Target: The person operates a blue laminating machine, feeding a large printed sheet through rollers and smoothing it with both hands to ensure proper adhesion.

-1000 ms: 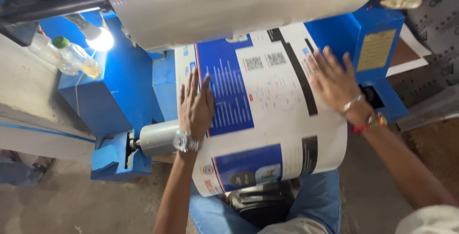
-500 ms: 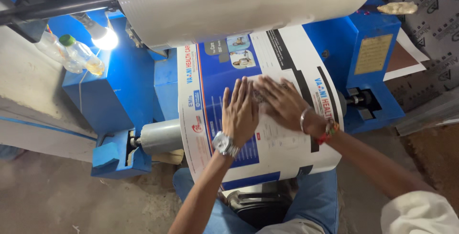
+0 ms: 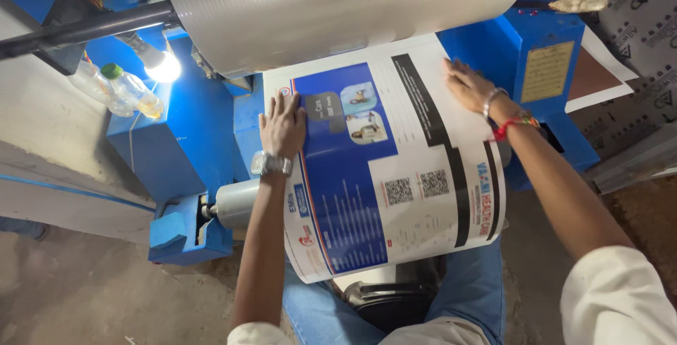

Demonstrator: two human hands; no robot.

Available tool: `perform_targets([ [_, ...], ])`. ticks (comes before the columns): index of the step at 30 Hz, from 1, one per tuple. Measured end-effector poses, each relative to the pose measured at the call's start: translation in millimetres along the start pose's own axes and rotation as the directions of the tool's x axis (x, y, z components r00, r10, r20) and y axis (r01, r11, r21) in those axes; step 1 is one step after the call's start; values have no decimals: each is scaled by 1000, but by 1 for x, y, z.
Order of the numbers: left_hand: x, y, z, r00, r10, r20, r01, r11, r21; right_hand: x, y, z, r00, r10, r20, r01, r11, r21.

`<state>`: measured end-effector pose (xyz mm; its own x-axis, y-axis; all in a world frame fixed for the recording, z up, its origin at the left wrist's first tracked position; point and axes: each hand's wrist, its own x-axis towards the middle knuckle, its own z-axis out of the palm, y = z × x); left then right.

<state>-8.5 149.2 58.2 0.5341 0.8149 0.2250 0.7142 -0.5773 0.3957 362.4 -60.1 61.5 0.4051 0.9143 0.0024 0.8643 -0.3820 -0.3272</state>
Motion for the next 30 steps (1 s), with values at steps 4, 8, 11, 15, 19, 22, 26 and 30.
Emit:
perform_targets([
  [4,-43,5,4,983,100,-154,-94,995,42,-43,1,16,974,-18,-228,-4,996,-94],
  [8,-83,16,-6,958,145,-249,-145,989,16,-84,-14,18,949,-46,-311,23,997,-78],
  [11,-111,25,-16,944,160,-289,-178,983,-40,-110,-23,18,954,-35,-297,-10,989,-149],
  [15,-138,39,-24,949,186,-255,-192,981,1,-141,-34,22,923,-188,-335,164,981,-99],
  [19,-137,72,-10,917,369,-150,-382,921,-73,-143,-54,30,948,-263,-179,229,955,-190],
  [22,-114,109,10,912,408,-49,-408,883,-233,-125,-83,40,941,-298,-159,255,936,-243],
  [26,-90,141,29,861,503,-76,-508,836,-207,-96,-121,34,834,-538,-120,488,822,-295],
  [30,-48,131,42,876,480,58,-481,877,8,-59,-147,12,859,-433,274,511,765,-392],
])
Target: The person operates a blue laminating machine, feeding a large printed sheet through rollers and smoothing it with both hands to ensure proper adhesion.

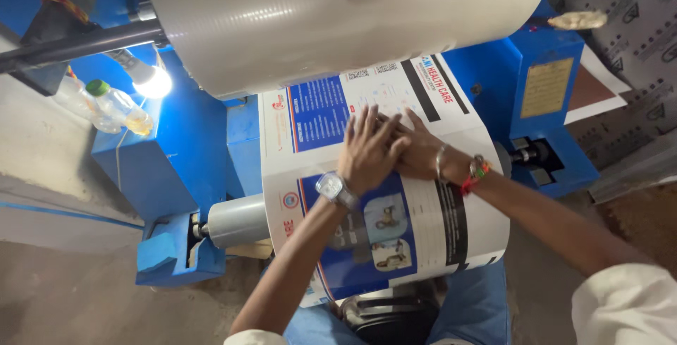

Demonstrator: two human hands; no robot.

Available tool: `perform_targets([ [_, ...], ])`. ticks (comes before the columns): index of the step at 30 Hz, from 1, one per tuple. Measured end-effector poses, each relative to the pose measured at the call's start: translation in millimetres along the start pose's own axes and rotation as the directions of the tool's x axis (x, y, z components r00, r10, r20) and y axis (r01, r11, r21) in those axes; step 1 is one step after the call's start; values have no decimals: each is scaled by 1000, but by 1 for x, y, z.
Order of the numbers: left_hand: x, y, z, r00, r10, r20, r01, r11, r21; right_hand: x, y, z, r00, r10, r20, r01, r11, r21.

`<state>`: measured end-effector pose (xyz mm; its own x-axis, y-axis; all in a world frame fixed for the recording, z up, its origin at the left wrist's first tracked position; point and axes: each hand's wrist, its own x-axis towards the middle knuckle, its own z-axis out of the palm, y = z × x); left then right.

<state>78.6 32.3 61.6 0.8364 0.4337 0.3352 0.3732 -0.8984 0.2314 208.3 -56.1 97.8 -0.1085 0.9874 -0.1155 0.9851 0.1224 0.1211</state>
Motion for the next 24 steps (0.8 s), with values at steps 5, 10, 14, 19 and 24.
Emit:
perform_targets([
  [5,49,-57,11,990,-48,132,53,998,-34,36,20,-7,975,83,205,-108,988,112],
  [10,72,-99,18,972,-175,160,175,984,15,75,70,14,987,162,22,-163,959,232],
  [14,66,-142,6,914,-361,185,362,932,27,66,131,26,911,396,117,-413,860,301],
  [19,35,-164,-13,880,-465,97,469,883,-23,-7,191,52,851,468,237,-512,641,572],
  [24,-12,-125,-21,918,-392,-56,381,913,-147,-61,183,94,863,498,82,-376,526,762],
])
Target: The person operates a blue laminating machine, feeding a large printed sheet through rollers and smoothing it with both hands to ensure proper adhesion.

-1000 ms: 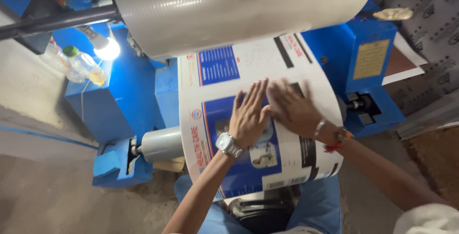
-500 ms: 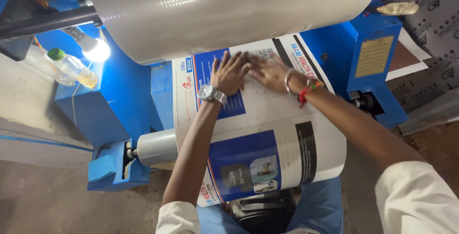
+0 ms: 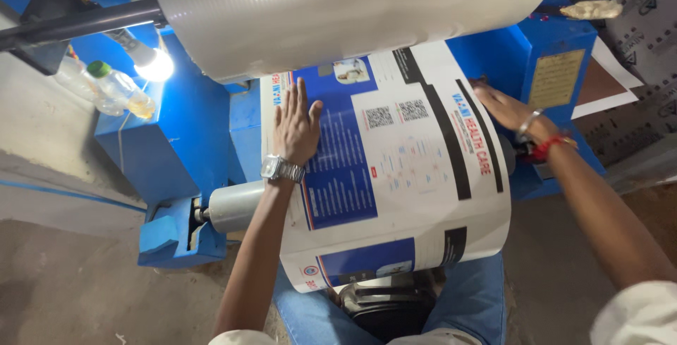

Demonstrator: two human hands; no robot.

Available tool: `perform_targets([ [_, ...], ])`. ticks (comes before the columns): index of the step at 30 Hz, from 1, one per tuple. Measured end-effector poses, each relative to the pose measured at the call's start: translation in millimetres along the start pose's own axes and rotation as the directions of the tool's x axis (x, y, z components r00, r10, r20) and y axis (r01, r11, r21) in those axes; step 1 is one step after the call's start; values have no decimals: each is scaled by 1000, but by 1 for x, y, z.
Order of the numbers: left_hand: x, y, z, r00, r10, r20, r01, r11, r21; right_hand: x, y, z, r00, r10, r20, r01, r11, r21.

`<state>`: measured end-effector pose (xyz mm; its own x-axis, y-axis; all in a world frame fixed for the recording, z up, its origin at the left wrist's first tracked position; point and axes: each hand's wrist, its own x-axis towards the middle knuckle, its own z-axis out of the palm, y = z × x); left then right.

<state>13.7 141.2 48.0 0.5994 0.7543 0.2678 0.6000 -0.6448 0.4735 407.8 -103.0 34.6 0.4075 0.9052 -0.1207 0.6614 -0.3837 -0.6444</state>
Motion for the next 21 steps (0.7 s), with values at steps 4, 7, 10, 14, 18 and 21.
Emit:
perform_targets([
  [4,-42,22,-14,997,75,-36,-74,997,37,-38,-11,2,936,-267,-231,199,939,-282],
  [7,-95,46,-17,978,201,-60,-194,974,114,-71,-48,9,845,-401,-354,274,893,-357],
  [10,-155,81,-12,940,332,-84,-315,934,169,-107,-98,37,827,-547,-130,430,764,-482],
  [14,-191,109,-8,930,355,-93,-360,932,-46,-137,-162,91,640,-751,162,633,397,-664],
  [18,-154,103,-8,936,306,-172,-330,934,-135,-106,-189,101,629,-754,191,745,514,-424],
  [21,-98,86,-4,952,269,-146,-280,958,-61,-52,-198,93,753,-605,259,640,582,-502],
])
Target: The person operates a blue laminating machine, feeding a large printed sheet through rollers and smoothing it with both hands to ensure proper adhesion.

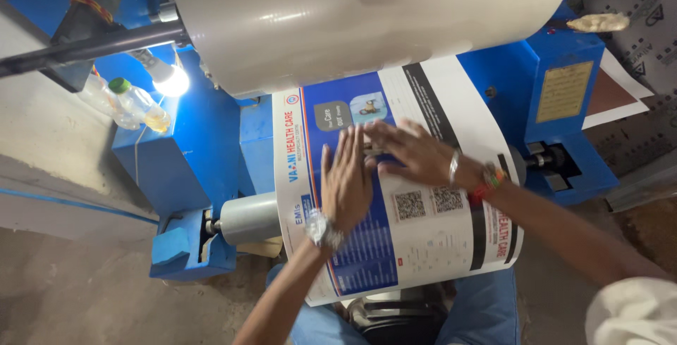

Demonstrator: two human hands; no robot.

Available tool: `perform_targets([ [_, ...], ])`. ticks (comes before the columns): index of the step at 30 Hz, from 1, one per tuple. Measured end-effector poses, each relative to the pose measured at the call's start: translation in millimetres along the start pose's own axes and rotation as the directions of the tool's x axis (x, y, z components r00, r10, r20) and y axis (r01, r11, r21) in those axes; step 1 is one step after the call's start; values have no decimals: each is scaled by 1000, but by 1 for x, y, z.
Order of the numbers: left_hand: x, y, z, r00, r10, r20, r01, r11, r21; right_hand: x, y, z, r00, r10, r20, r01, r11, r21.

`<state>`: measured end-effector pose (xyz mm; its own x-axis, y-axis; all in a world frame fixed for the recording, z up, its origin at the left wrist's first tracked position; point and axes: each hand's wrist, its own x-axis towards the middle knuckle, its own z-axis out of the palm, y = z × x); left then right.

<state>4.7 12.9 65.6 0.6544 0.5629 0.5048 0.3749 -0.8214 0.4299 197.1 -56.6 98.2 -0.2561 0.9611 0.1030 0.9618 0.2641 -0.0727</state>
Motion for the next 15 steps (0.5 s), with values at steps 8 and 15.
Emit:
perform_targets([
  [8,103,-82,34,943,-270,193,213,938,273,64,85,14,915,296,274,-295,954,-45],
  [15,101,-136,9,845,-507,170,446,844,299,4,160,10,870,493,16,-493,868,65],
])
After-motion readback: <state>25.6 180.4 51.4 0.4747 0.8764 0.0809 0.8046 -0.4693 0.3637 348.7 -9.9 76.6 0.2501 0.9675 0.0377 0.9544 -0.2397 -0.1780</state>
